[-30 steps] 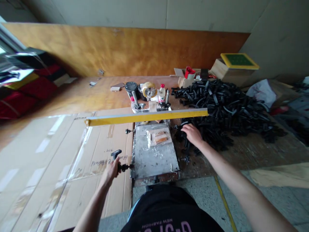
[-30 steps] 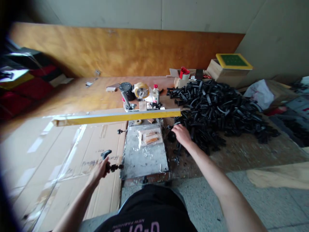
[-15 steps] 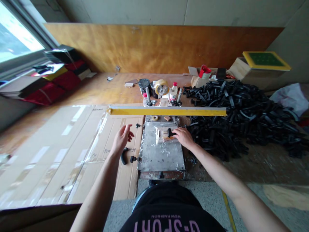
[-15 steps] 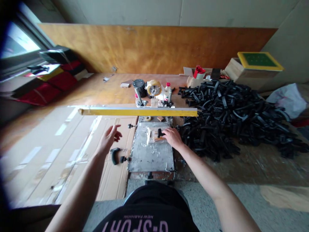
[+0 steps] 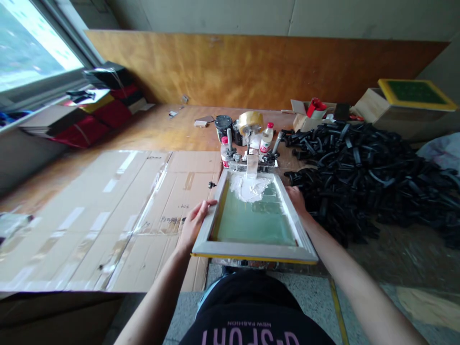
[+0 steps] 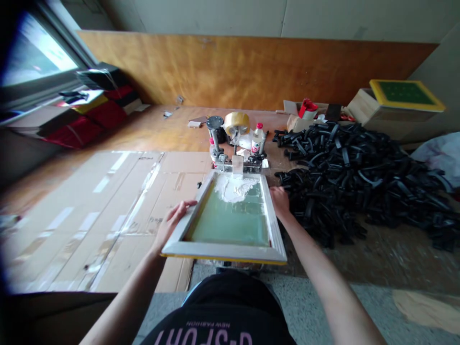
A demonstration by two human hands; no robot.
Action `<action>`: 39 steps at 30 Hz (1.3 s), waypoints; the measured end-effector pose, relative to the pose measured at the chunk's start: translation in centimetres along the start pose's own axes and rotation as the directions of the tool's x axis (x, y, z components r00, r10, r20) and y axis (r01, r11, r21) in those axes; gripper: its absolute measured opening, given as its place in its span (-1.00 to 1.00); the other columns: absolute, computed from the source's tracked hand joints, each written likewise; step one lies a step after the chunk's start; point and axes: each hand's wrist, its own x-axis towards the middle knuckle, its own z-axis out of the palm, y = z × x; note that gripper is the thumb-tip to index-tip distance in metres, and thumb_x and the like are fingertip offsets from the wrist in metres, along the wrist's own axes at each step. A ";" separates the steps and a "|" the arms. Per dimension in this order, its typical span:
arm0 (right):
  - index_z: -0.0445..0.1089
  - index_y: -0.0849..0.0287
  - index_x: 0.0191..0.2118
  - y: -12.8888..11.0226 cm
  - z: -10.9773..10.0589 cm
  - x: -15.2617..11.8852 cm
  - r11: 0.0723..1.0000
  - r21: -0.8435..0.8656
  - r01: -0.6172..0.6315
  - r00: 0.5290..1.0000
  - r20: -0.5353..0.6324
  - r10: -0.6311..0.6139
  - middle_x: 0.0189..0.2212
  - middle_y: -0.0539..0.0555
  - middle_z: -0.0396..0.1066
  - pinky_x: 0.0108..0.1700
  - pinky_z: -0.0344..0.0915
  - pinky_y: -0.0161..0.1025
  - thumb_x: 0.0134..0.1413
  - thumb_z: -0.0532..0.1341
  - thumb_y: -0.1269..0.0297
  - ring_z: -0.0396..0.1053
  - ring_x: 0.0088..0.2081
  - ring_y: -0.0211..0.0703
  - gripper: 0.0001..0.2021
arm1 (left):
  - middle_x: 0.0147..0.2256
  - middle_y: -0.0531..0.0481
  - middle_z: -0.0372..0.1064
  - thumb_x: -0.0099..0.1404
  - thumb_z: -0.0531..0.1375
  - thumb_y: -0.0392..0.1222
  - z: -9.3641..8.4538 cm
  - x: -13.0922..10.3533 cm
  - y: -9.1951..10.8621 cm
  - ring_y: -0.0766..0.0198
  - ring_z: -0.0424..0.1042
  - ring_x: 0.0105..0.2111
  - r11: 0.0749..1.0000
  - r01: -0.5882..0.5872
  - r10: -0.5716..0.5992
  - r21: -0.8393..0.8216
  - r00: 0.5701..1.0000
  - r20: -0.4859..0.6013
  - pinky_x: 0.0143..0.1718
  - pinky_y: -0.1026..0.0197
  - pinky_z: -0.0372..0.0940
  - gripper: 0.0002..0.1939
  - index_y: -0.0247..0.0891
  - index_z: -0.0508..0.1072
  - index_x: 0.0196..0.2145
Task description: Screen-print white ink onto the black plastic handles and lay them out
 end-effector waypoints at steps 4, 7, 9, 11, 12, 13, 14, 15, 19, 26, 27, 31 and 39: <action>0.27 0.24 0.19 -1.6 -2.0 4.5 0.999 0.034 0.037 0.982 -0.185 -0.030 0.13 0.29 0.27 0.17 0.18 0.05 0.15 0.17 0.25 0.21 0.13 0.12 -0.51 | -0.38 0.00 0.46 0.10 0.27 0.18 -0.3 -0.3 -5.7 0.31 0.37 -0.47 0.991 0.115 -0.116 0.072 0.993 0.009 -0.47 0.32 0.22 -0.26 -0.29 0.37 0.14; 0.23 0.25 0.19 -6.3 -1.5 8.2 0.977 -0.012 0.215 0.971 -0.103 -0.215 0.14 0.28 0.24 0.16 0.17 -0.01 0.06 0.29 0.29 0.17 0.15 0.11 -0.44 | -0.44 0.05 0.41 0.11 0.25 0.17 -0.1 0.4 -8.3 0.32 0.35 -0.49 0.981 0.127 -0.124 0.145 0.992 -0.030 -0.48 0.32 0.20 -0.19 -0.28 0.27 0.23; 0.35 0.26 0.02 -8.9 -0.6 9.3 0.969 -0.060 0.241 0.969 0.067 -0.237 -0.04 0.25 0.38 0.05 0.24 -0.07 0.08 0.27 0.36 0.28 0.02 0.07 -0.64 | -0.41 0.04 0.42 0.13 0.22 0.17 0.0 0.8 -9.2 0.30 0.36 -0.46 0.976 0.126 -0.121 0.177 0.992 -0.033 -0.45 0.31 0.21 -0.21 -0.28 0.27 0.23; 0.39 0.27 -0.14 -10.3 0.2 8.6 0.964 -0.100 0.246 0.953 0.204 -0.222 -0.19 0.23 0.44 -0.06 0.26 -0.13 0.13 0.22 0.39 0.34 -0.11 0.03 -0.82 | -0.38 0.02 0.43 0.14 0.21 0.18 -0.1 0.9 -9.6 0.29 0.38 -0.43 0.975 0.132 -0.130 0.178 0.991 -0.022 -0.42 0.30 0.23 -0.21 -0.28 0.26 0.24; 0.40 0.27 -0.19 -10.5 0.4 7.7 0.958 -0.105 0.265 0.941 0.245 -0.233 -0.22 0.22 0.44 -0.09 0.25 -0.16 0.15 0.20 0.39 0.35 -0.14 0.00 -0.88 | -0.38 0.01 0.43 0.14 0.20 0.19 -0.2 0.9 -9.7 0.28 0.39 -0.42 0.976 0.138 -0.137 0.170 0.990 -0.019 -0.40 0.29 0.24 -0.21 -0.28 0.25 0.24; 0.39 0.26 -0.22 -10.5 0.4 6.6 0.946 -0.096 0.309 0.922 0.273 -0.273 -0.24 0.21 0.45 -0.11 0.24 -0.18 0.16 0.18 0.40 0.35 -0.16 -0.01 -0.91 | -0.38 0.01 0.43 0.14 0.20 0.19 -0.3 0.9 -9.9 0.27 0.40 -0.41 0.977 0.142 -0.141 0.159 0.990 -0.019 -0.39 0.28 0.25 -0.21 -0.28 0.25 0.24; 0.39 0.24 -0.24 -10.3 0.2 5.5 0.924 -0.073 0.374 0.894 0.293 -0.339 -0.25 0.19 0.44 -0.13 0.23 -0.20 0.15 0.17 0.42 0.35 -0.16 -0.03 -0.92 | -0.38 0.02 0.43 0.14 0.21 0.19 -0.3 1.0 -10.0 0.27 0.40 -0.40 0.979 0.146 -0.144 0.145 0.989 -0.020 -0.38 0.28 0.26 -0.21 -0.27 0.25 0.24; 0.39 0.23 -0.27 -10.0 -0.2 4.5 0.892 -0.039 0.450 0.854 0.310 -0.418 -0.27 0.16 0.44 -0.14 0.21 -0.22 0.13 0.16 0.46 0.34 -0.16 -0.05 -0.92 | -0.39 0.02 0.42 0.14 0.21 0.19 -0.4 1.0 -10.2 0.26 0.41 -0.40 0.980 0.148 -0.147 0.132 0.989 -0.022 -0.37 0.27 0.27 -0.21 -0.26 0.26 0.23; 0.37 0.18 -0.37 -8.8 -1.7 3.1 0.760 0.145 0.634 0.685 0.350 -0.639 -0.36 0.07 0.41 -0.21 0.18 -0.28 0.03 0.19 0.53 0.33 -0.24 -0.13 -0.90 | -0.40 0.02 0.42 0.13 0.22 0.20 -0.4 1.1 -10.6 0.25 0.41 -0.41 0.983 0.150 -0.148 0.109 0.989 -0.025 -0.38 0.26 0.28 -0.21 -0.27 0.27 0.22; 0.43 0.20 -0.29 -8.3 0.2 2.2 0.820 0.113 0.560 0.807 0.148 -0.572 -0.31 0.11 0.41 -0.15 0.22 -0.25 0.07 0.13 0.58 0.31 -0.16 -0.09 -0.81 | -0.38 0.02 0.43 0.11 0.25 0.20 -0.5 0.9 -9.8 0.31 0.38 -0.47 0.980 0.191 -0.191 0.052 0.982 -0.003 -0.46 0.31 0.24 -0.18 -0.27 0.24 0.22; 0.44 0.20 -0.27 -8.2 0.2 1.9 0.810 0.130 0.572 0.794 0.160 -0.587 -0.30 0.11 0.42 -0.14 0.23 -0.25 0.08 0.14 0.57 0.32 -0.15 -0.09 -0.81 | -0.38 0.02 0.43 0.10 0.26 0.20 -0.4 0.9 -9.6 0.31 0.38 -0.48 0.980 0.194 -0.194 0.046 0.981 -0.004 -0.48 0.31 0.23 -0.18 -0.26 0.25 0.22; 0.45 0.12 -0.18 -8.5 -0.6 4.1 0.869 0.191 0.456 0.858 0.167 -0.486 -0.27 0.05 0.46 -0.18 0.27 -0.27 0.12 0.25 0.36 0.39 -0.21 -0.14 -0.86 | -0.40 0.03 0.44 0.06 0.28 0.19 -0.3 0.4 -7.8 0.31 0.38 -0.49 0.978 0.205 -0.205 0.037 0.979 -0.014 -0.49 0.33 0.22 -0.17 -0.27 0.27 0.21; 0.28 0.02 0.20 -4.5 -4.3 11.7 0.999 0.008 0.037 0.996 -0.084 -0.036 -0.14 0.09 0.50 -0.15 0.30 -0.18 0.15 0.21 0.23 0.43 -0.20 -0.04 -0.53 | -0.33 0.00 0.47 0.23 0.10 0.30 -0.1 0.3 0.4 0.36 0.33 -0.50 0.995 0.075 -0.075 -0.070 0.997 0.014 -0.51 0.33 0.21 -0.40 -0.25 0.46 -0.04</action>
